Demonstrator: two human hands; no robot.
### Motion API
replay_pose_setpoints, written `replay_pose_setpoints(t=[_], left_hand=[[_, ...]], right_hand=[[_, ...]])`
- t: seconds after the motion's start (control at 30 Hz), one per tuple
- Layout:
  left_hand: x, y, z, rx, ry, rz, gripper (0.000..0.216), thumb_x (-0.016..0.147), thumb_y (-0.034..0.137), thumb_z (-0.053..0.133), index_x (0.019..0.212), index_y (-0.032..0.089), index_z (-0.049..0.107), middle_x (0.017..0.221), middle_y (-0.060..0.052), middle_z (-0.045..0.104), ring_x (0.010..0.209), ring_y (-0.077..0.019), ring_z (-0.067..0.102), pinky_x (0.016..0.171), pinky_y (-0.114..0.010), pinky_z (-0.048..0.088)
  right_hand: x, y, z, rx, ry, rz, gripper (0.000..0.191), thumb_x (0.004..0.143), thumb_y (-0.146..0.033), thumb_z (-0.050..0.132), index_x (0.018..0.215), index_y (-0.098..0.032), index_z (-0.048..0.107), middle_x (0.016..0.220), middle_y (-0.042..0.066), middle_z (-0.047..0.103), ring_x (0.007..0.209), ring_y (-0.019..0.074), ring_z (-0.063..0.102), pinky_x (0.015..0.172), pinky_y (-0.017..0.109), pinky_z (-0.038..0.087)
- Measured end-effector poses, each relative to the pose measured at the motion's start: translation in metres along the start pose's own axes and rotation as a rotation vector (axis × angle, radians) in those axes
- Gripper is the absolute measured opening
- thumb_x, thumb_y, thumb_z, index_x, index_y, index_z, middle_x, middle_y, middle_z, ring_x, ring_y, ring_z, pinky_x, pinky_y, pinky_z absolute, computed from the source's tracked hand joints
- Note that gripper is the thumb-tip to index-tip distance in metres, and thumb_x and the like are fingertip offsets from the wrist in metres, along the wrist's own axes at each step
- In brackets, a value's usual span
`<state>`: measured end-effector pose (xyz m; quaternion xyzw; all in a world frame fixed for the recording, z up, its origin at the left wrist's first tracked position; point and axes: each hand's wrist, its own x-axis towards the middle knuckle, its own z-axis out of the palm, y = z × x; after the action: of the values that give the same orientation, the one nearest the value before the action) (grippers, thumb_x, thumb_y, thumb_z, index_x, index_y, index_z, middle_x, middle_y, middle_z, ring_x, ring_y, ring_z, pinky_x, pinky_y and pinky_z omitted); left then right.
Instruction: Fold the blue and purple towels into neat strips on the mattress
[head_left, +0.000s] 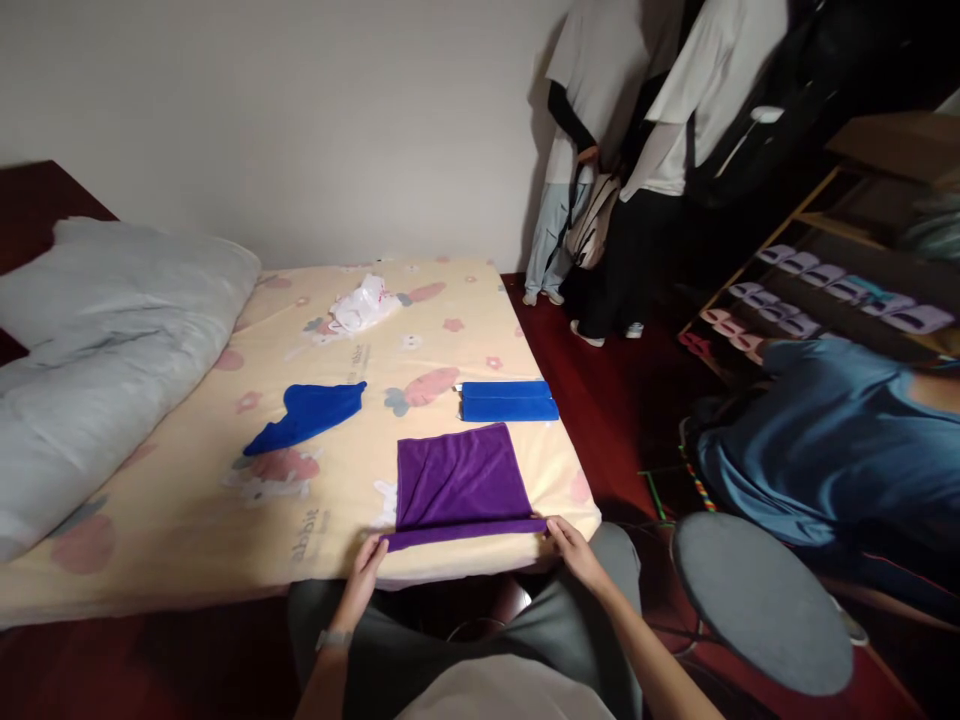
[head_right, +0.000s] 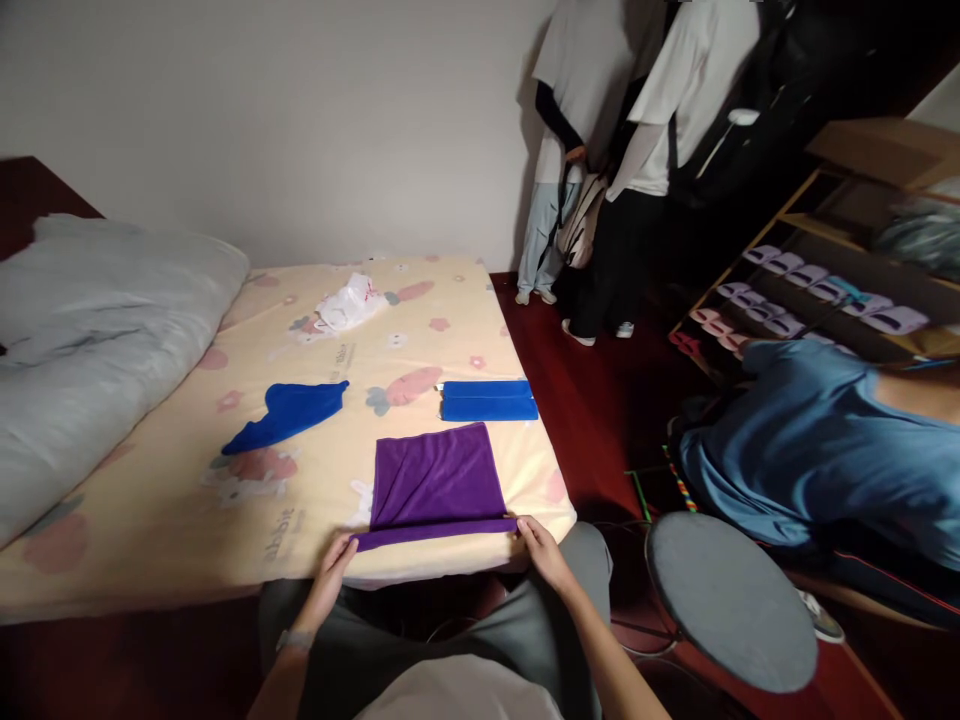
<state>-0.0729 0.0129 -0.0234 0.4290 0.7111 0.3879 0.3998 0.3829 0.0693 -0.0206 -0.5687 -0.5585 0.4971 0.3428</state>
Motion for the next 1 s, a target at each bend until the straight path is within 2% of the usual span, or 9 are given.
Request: replay_pose_setpoints(t=[0.07,0.13,0.27,0.4,0.57,0.67,0.83,0.93,1.0], left_hand=[[0.004,-0.003,0.013,0.018,0.038,0.032,0.062,0.079,0.073,0.055,0.108,0.02,0.068,0.115,-0.011,0.073,0.118,-0.0305,0.064,0.104,-0.045,0.05],[0.008,-0.006,0.022,0.037,0.059,0.063,0.061,0.081,0.073,0.051,0.109,0.021,0.066,0.117,-0.012,0.071,0.118,-0.0293,0.064,0.106,-0.045,0.049],[0.011,-0.012,0.028,0.099,0.014,0.087,0.057,0.085,0.069,0.048,0.112,0.021,0.065,0.12,-0.011,0.071,0.117,-0.0271,0.065,0.106,-0.044,0.049],[0.005,-0.011,0.029,0.203,-0.083,0.182,0.048,0.088,0.064,0.05,0.103,0.022,0.068,0.101,-0.008,0.075,0.098,-0.0242,0.071,0.091,-0.038,0.056],[-0.009,-0.001,0.032,0.361,0.032,0.303,0.043,0.093,0.059,0.046,0.096,0.022,0.067,0.08,-0.006,0.072,0.075,-0.0218,0.068,0.076,-0.035,0.056],[-0.02,-0.001,0.036,0.411,0.088,0.341,0.038,0.094,0.055,0.046,0.09,0.023,0.066,0.078,-0.005,0.069,0.073,-0.0212,0.066,0.075,-0.035,0.055],[-0.029,-0.006,0.046,0.32,0.231,0.244,0.043,0.092,0.06,0.044,0.086,0.022,0.064,0.08,-0.006,0.071,0.073,-0.0217,0.068,0.072,-0.035,0.056],[-0.026,-0.005,0.048,0.297,0.257,0.19,0.046,0.089,0.064,0.046,0.086,0.021,0.065,0.084,-0.008,0.074,0.077,-0.0243,0.07,0.074,-0.038,0.057],[-0.024,-0.002,0.046,0.317,0.241,0.192,0.043,0.088,0.062,0.049,0.09,0.022,0.066,0.088,-0.009,0.074,0.081,-0.0262,0.071,0.076,-0.04,0.058]], right_hand=[[0.01,0.001,0.006,-0.005,0.029,0.015,0.06,0.091,-0.076,0.036,0.081,-0.023,0.061,0.069,0.002,0.064,0.067,0.0209,0.061,0.068,0.034,0.053],[0.019,0.003,0.008,-0.046,0.065,-0.013,0.058,0.091,-0.076,0.034,0.08,-0.024,0.058,0.068,0.001,0.063,0.066,0.0203,0.059,0.068,0.033,0.052],[0.03,0.008,0.004,-0.168,0.057,-0.062,0.05,0.095,-0.067,0.036,0.094,-0.024,0.063,0.085,0.005,0.072,0.079,0.0231,0.066,0.079,0.034,0.052],[0.032,0.018,0.001,-0.287,-0.011,-0.004,0.045,0.096,-0.057,0.037,0.107,-0.025,0.066,0.097,0.008,0.076,0.092,0.0279,0.072,0.085,0.037,0.052],[0.032,0.023,0.003,-0.403,0.023,0.074,0.044,0.097,-0.055,0.038,0.114,-0.026,0.067,0.107,0.011,0.076,0.103,0.03,0.071,0.091,0.039,0.051],[0.028,0.023,0.002,-0.309,0.025,0.063,0.044,0.095,-0.056,0.042,0.116,-0.026,0.066,0.111,0.01,0.075,0.107,0.0288,0.07,0.095,0.039,0.051],[0.018,0.026,-0.003,-0.072,-0.025,0.033,0.053,0.082,-0.058,0.063,0.119,-0.02,0.066,0.107,0.007,0.076,0.1,0.0258,0.071,0.093,0.036,0.054],[0.017,0.026,-0.006,-0.128,-0.029,0.032,0.041,0.084,-0.056,0.06,0.102,-0.021,0.07,0.103,0.008,0.077,0.099,0.0273,0.071,0.092,0.037,0.054],[0.018,0.022,-0.003,-0.223,0.004,0.028,0.036,0.088,-0.052,0.055,0.1,-0.021,0.069,0.102,0.01,0.076,0.098,0.0282,0.071,0.092,0.039,0.053]])
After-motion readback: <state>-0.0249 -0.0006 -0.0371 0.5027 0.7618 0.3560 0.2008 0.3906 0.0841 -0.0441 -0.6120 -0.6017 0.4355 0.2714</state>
